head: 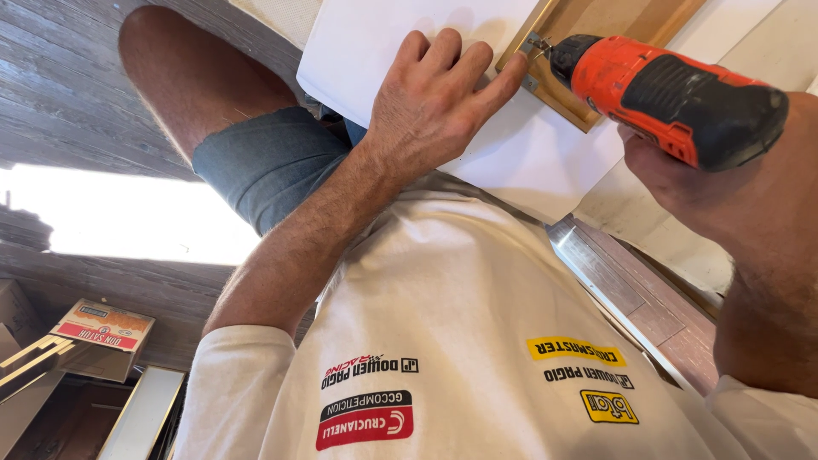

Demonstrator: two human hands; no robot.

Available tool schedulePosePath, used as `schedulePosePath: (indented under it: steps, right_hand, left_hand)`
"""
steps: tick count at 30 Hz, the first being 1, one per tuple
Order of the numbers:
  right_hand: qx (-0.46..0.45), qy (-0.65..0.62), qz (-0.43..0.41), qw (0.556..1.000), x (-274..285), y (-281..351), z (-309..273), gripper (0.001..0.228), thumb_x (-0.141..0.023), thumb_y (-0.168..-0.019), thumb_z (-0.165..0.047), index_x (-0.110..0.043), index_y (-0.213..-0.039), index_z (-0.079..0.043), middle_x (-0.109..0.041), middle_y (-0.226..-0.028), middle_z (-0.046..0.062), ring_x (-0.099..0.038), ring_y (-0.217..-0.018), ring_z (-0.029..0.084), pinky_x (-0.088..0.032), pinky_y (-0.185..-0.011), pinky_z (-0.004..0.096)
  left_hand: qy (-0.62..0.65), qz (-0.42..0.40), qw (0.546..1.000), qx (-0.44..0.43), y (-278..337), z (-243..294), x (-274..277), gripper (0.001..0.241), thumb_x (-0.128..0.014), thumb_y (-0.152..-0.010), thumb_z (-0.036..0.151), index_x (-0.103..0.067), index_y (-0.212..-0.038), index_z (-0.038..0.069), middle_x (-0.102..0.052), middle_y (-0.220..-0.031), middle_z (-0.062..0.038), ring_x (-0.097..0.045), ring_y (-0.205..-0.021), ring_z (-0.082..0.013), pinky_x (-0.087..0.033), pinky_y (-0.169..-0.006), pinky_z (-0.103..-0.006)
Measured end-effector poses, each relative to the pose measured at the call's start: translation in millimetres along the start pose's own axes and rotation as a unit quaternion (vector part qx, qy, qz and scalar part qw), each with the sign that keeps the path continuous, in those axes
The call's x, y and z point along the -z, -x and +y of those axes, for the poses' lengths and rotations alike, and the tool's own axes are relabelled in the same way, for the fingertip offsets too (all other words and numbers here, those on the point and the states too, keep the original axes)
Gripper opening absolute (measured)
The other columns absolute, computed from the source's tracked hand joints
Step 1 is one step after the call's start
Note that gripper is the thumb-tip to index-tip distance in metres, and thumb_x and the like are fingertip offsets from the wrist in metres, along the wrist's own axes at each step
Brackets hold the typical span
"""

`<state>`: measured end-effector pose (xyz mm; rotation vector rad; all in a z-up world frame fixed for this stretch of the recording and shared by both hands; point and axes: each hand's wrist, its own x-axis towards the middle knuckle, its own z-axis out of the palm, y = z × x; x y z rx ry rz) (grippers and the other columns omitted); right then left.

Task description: Attaching metal L-brackets to the corners of a wooden frame using a cordless power drill and screws.

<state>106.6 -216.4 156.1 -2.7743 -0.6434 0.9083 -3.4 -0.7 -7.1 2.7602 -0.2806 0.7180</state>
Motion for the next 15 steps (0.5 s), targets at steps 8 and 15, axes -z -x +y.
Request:
schedulePosePath:
  steps: [8,15]
  right_hand:
    - [0.035,-0.03,-0.003,0.999,-3.6,-6.9,8.8,0.013,-0.072,-0.105,-0.007,-0.077,-0.117,-0.004,-0.055,-0.079,0.005,-0.051,-0.074,0.016,-0.046,-0.075,0.033]
    - [0.049,-0.022,-0.033,0.998,-5.6,-17.6,14.6,0.01,-0.07,-0.108,-0.009,-0.072,-0.116,-0.003,-0.062,-0.089,0.006,-0.057,-0.081,0.019,-0.048,-0.085,0.034]
  left_hand:
    - [0.005,0.002,1.0,0.0,0.8,0.2,-1.4,0.03,-0.057,-0.097,0.0,-0.059,-0.122,0.015,-0.05,-0.085,-0.002,-0.043,-0.071,-0.0205,-0.034,-0.062,-0.0357]
    - [0.0,0.01,1.0,0.007,-0.7,1.8,0.0,0.026,-0.056,-0.098,0.001,-0.061,-0.119,0.015,-0.051,-0.084,-0.001,-0.044,-0.069,-0.0202,-0.033,-0.061,-0.0352]
